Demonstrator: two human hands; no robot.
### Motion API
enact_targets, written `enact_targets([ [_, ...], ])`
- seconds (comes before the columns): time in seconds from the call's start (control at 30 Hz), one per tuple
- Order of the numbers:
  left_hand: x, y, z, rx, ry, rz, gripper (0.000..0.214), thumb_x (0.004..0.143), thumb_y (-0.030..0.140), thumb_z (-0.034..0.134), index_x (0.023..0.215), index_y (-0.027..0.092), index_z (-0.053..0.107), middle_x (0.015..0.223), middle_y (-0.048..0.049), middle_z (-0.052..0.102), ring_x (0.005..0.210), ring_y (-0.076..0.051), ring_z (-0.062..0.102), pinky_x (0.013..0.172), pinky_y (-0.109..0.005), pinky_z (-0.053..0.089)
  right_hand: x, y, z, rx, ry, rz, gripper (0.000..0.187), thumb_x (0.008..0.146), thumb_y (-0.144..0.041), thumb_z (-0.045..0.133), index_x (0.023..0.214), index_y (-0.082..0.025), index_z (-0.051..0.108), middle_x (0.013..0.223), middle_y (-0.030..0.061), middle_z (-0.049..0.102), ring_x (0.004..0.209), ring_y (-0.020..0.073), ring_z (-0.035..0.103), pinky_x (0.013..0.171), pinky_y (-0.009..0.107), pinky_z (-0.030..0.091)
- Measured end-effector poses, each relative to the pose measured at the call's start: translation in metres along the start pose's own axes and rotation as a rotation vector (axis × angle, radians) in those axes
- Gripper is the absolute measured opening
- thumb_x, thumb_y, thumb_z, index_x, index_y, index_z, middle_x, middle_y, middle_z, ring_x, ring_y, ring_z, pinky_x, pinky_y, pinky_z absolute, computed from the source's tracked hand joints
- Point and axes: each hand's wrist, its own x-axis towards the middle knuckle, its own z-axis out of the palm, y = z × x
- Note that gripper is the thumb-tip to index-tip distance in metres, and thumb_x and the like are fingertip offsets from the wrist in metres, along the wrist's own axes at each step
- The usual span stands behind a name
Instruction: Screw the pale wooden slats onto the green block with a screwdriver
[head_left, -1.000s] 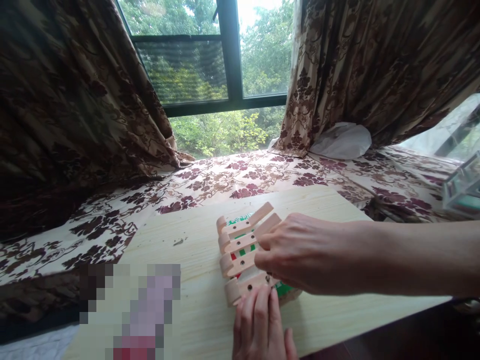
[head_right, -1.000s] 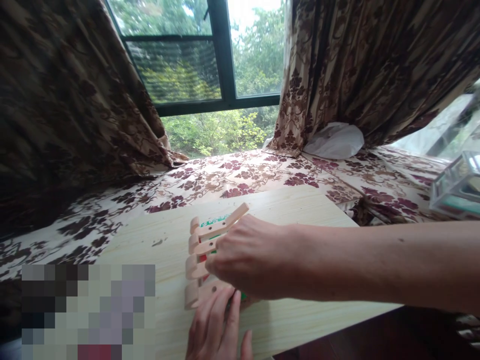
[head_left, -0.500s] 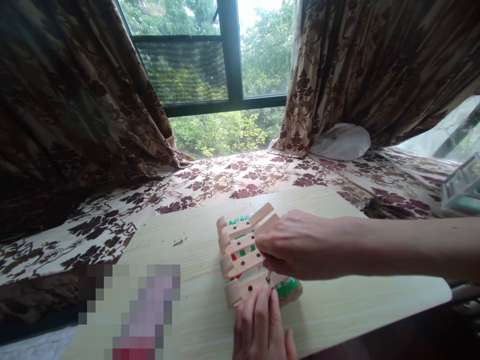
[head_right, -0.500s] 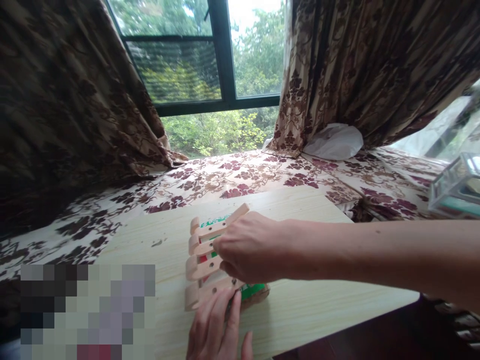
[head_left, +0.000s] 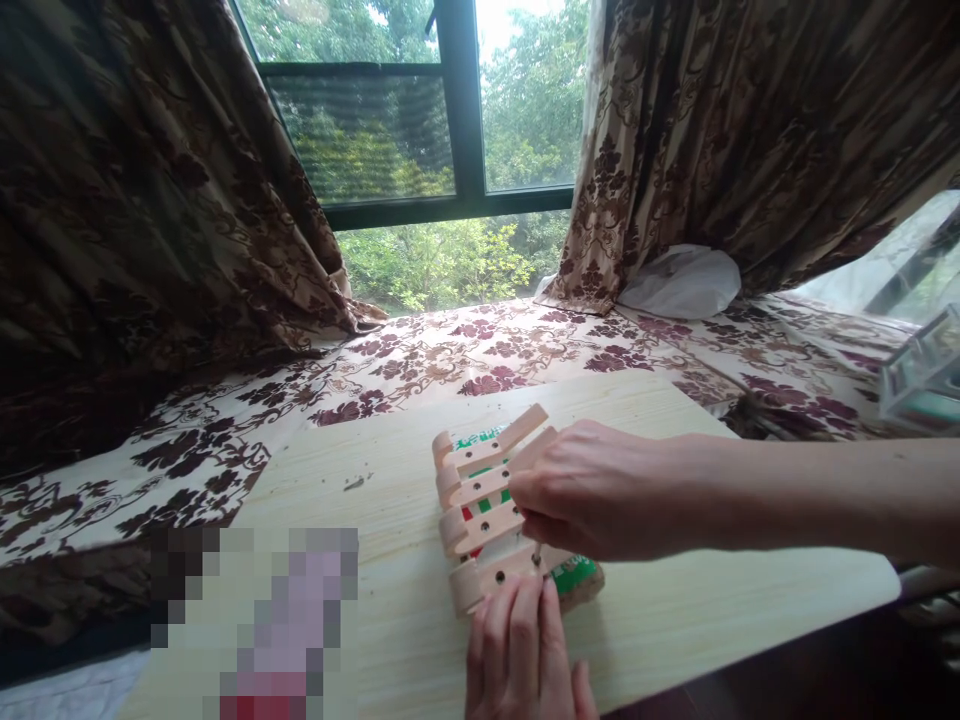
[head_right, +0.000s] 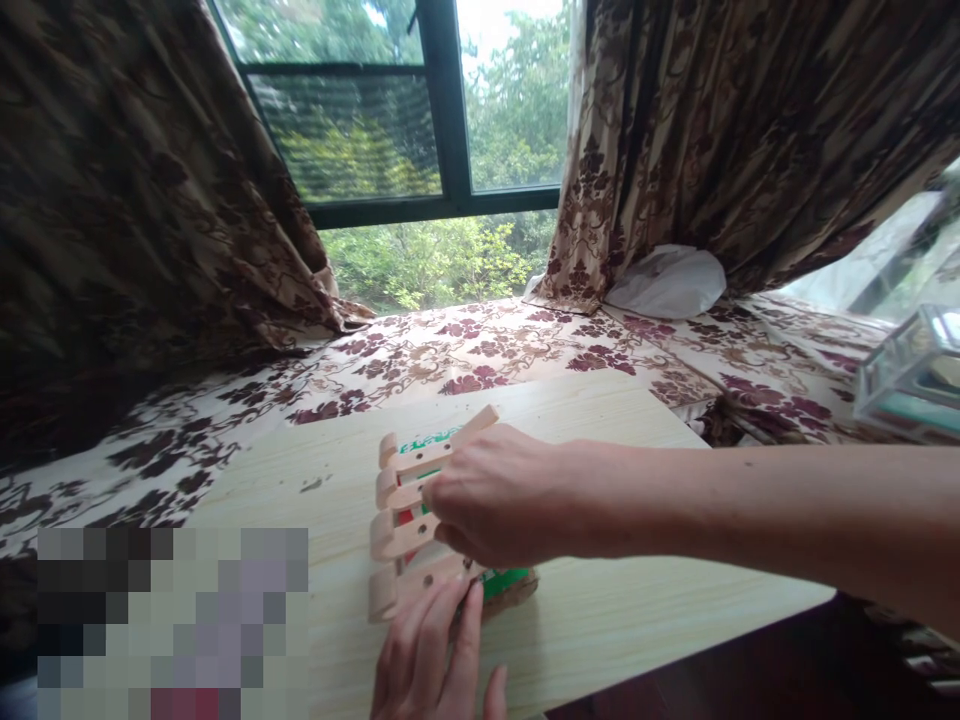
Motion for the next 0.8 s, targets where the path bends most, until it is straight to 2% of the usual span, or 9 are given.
enact_targets([
  [0.1,0.000,0.000,0.000,0.005,-0.001,0.007,0.033,0.084,0.032,0.041,0.095,0.015,0.067,0.095,-0.0069,0.067,0.099,-0.021,0.054,0.098,-0.034,0.032,-0.002,0.000,0.000,0.005,0.012,0.028,0.022,0.085,-0.027,0.043,0.071,-0.016,0.056,0.065,0.0033,0.061,0.054,0.0139,0.048,0.046,0.028,0.021],
  [0.23,-0.001,0.001,0.000,0.007,-0.013,-0.006,0.033,0.083,0.035,0.044,0.098,0.016,0.066,0.098,-0.0061,0.066,0.101,-0.021,0.053,0.100,-0.034,0.030,-0.010,-0.004,-0.004,-0.005,0.038,-0.143,0.010,0.081,-0.019,0.050,0.072,-0.017,0.055,0.070,0.0009,0.060,0.057,0.0126,0.048,0.047,0.027,0.024],
  [0.3,-0.002,0.001,0.000,-0.002,-0.012,-0.012,0.033,0.083,0.034,0.044,0.099,0.016,0.066,0.099,-0.0063,0.066,0.103,-0.021,0.052,0.101,-0.034,0.030,-0.012,-0.006,-0.005,-0.017,0.088,-0.230,0.012,0.081,-0.015,0.050,0.071,-0.017,0.055,0.071,0.0004,0.059,0.058,0.0126,0.047,0.048,0.028,0.025],
  [0.4,-0.002,0.000,0.001,-0.010,0.006,-0.012,0.032,0.083,0.030,0.042,0.098,0.016,0.066,0.098,-0.0063,0.066,0.103,-0.020,0.053,0.100,-0.034,0.031,-0.012,-0.007,-0.003,-0.027,0.104,-0.270,0.014,0.081,-0.013,0.050,0.070,-0.016,0.057,0.068,0.0008,0.058,0.055,0.0126,0.045,0.049,0.029,0.024],
  [0.5,-0.002,0.000,0.001,-0.004,0.007,-0.001,0.032,0.082,0.031,0.043,0.098,0.017,0.066,0.097,-0.0060,0.067,0.101,-0.020,0.053,0.100,-0.033,0.031,-0.008,-0.005,-0.001,-0.031,0.047,-0.226,0.014,0.081,-0.012,0.049,0.070,-0.015,0.057,0.063,0.0005,0.058,0.051,0.0118,0.043,0.046,0.028,0.022],
  [0.6,-0.002,-0.001,0.001,0.015,-0.006,0.008,0.031,0.081,0.032,0.044,0.098,0.017,0.066,0.097,-0.0059,0.067,0.100,-0.020,0.054,0.099,-0.034,0.033,-0.005,-0.002,0.000,-0.006,-0.021,-0.108,0.014,0.082,-0.018,0.048,0.072,-0.014,0.058,0.061,0.0017,0.058,0.049,0.0115,0.044,0.043,0.027,0.019],
  [0.73,-0.002,-0.001,0.000,0.023,-0.013,0.013,0.031,0.081,0.031,0.044,0.099,0.017,0.066,0.097,-0.0062,0.066,0.099,-0.021,0.055,0.097,-0.035,0.034,-0.005,0.001,0.000,0.064,0.006,0.016,0.018,0.082,-0.026,0.048,0.074,-0.014,0.059,0.063,0.0040,0.060,0.053,0.0135,0.050,0.045,0.026,0.020],
  [0.8,-0.002,-0.001,-0.001,0.030,-0.013,0.017,0.032,0.081,0.032,0.044,0.099,0.017,0.066,0.098,-0.0062,0.066,0.099,-0.021,0.055,0.097,-0.035,0.034,-0.008,0.000,-0.001,0.053,0.006,0.012,0.015,0.082,-0.025,0.049,0.075,-0.015,0.058,0.062,0.0033,0.059,0.052,0.0135,0.050,0.045,0.027,0.019],
])
